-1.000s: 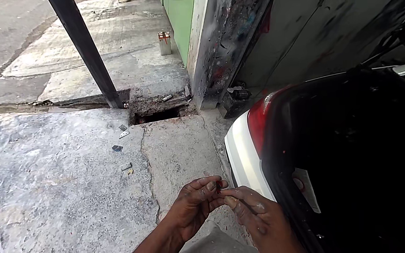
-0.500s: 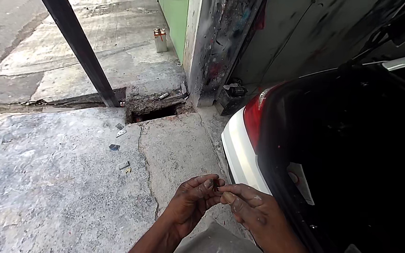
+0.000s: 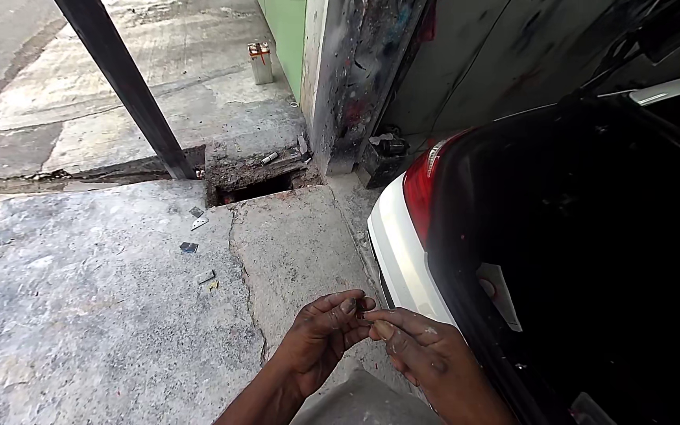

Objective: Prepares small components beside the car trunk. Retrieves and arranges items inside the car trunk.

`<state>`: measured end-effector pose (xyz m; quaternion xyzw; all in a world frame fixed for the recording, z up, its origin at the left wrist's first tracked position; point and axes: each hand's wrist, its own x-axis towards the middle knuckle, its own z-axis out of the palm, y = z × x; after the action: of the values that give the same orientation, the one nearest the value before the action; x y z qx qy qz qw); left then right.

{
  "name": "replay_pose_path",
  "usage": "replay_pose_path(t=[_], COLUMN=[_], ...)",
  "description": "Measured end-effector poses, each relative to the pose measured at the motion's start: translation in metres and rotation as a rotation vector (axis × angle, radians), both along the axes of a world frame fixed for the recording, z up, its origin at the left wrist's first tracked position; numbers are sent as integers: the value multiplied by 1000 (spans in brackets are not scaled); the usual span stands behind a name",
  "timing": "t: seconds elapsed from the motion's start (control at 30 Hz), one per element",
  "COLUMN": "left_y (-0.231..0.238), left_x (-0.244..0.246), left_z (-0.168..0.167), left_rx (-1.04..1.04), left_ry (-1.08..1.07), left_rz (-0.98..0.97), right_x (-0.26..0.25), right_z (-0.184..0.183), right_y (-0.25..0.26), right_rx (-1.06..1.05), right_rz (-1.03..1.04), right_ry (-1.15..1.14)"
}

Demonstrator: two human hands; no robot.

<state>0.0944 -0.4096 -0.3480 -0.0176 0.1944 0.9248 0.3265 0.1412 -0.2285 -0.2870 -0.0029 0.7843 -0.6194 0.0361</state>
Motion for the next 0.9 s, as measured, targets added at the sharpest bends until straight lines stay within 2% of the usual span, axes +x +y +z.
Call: replay_pose_path(t=[0.67, 0.77, 0.9], left_y=[4, 3, 1], left_x=[-1, -2, -3], left_z=[0, -4, -5], left_rx=[-12, -3, 23], left_ry=[-2, 53, 91], left_rz=[-9, -6, 4], right_x=[2, 3, 3], right_z=[-7, -2, 6], right_y=[0, -3, 1], right_rx=[1, -116, -296], right_rz=[-19, -38, -191], right_ry=[31, -51, -166])
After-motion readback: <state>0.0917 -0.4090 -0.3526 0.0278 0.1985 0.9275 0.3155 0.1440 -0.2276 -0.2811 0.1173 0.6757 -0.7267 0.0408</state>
